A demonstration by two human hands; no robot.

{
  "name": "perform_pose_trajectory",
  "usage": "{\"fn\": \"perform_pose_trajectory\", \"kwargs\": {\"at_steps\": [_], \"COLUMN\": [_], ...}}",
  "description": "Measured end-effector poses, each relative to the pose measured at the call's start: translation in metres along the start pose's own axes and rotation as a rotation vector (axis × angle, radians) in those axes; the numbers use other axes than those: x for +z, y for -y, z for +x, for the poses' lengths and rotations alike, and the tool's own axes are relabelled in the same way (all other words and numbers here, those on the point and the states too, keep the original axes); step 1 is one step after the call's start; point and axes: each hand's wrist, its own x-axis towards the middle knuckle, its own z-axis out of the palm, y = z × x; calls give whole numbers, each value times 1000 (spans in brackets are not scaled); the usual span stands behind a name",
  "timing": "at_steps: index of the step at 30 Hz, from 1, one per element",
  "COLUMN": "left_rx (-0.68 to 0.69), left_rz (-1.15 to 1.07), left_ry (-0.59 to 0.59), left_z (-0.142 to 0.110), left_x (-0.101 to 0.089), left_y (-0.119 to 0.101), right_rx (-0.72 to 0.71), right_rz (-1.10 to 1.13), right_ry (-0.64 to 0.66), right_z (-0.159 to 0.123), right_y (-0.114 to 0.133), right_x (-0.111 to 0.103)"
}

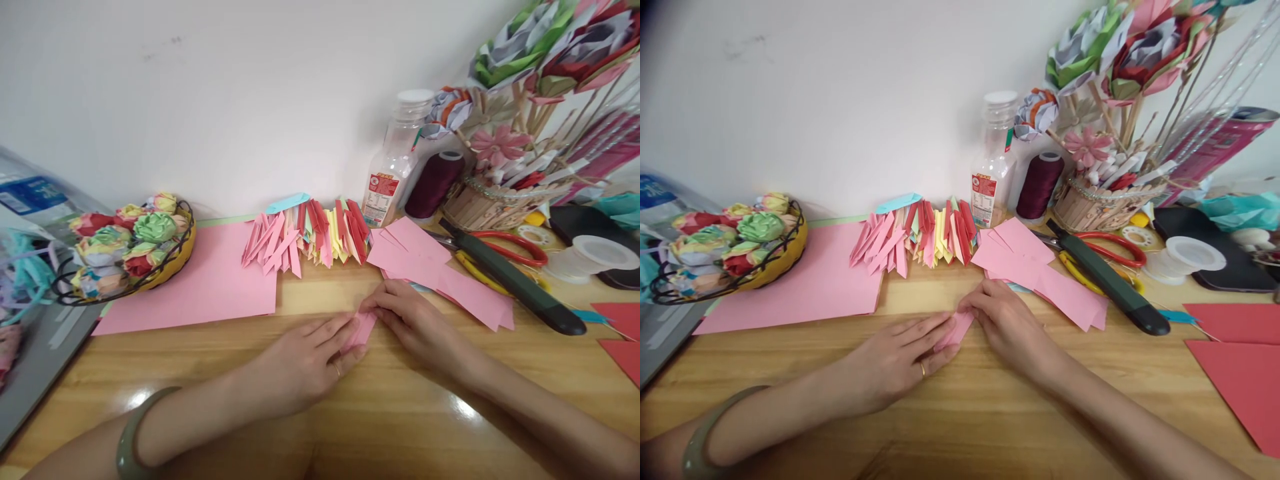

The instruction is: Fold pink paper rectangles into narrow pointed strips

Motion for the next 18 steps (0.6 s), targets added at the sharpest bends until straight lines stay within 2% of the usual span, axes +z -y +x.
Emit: {"fn": "perform_pose_trajectory", "kwargs": {"at_steps": [8, 18], "left_rx": [16, 8], "left_rz": [67, -18], "left_ry": [-41, -52], "left_z": [-4, -8], "left_x": [-6, -1], "left_y": [-5, -2], "right_rx": [-34, -104], "right_rz": [-20, -93], "right_ry": [2, 14], "right_z": [2, 1], "right_y": [1, -1], "right_x": [-3, -10]}}
